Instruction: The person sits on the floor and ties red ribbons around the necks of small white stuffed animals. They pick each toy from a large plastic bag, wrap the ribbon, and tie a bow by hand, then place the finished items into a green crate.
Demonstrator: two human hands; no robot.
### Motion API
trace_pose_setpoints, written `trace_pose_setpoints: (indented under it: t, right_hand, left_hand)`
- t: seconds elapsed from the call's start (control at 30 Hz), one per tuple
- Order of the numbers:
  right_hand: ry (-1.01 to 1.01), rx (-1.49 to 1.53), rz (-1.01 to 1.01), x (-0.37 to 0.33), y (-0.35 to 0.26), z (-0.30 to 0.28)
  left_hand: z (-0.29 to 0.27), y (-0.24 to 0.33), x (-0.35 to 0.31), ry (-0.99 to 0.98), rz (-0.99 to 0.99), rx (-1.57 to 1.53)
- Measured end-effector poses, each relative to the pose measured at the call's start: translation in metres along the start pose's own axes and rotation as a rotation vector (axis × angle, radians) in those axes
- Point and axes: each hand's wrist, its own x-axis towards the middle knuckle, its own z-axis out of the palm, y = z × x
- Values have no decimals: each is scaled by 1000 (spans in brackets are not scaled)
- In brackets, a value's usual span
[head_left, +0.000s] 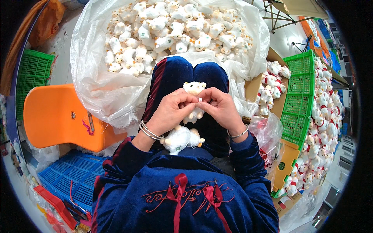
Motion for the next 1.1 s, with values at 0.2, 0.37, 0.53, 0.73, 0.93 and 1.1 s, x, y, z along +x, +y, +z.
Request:
trace_pose_setpoints:
  t: [0.2, 0.37, 0.53, 0.73, 0.93, 1.1]
  right_hand:
    - [-26, 3, 24, 0, 3, -2]
    - [-21, -2, -8, -1, 5, -5]
    - [-17, 38, -33, 0, 9, -8]
    - [16, 81, 11, -3, 10, -5]
    - [111, 253, 217, -3, -7, -45]
    - [510, -125, -89, -10, -7, -77]
  left_hand:
    - [2, 1, 1, 34, -56, 7]
    - [15, 0, 0, 171, -55, -60]
    - [20, -1, 3, 192, 117, 15]
    - [21, -3, 4, 190, 105, -21]
    - [23, -1, 5, 212, 81, 12]
    - [30, -4, 5, 249, 126, -23]
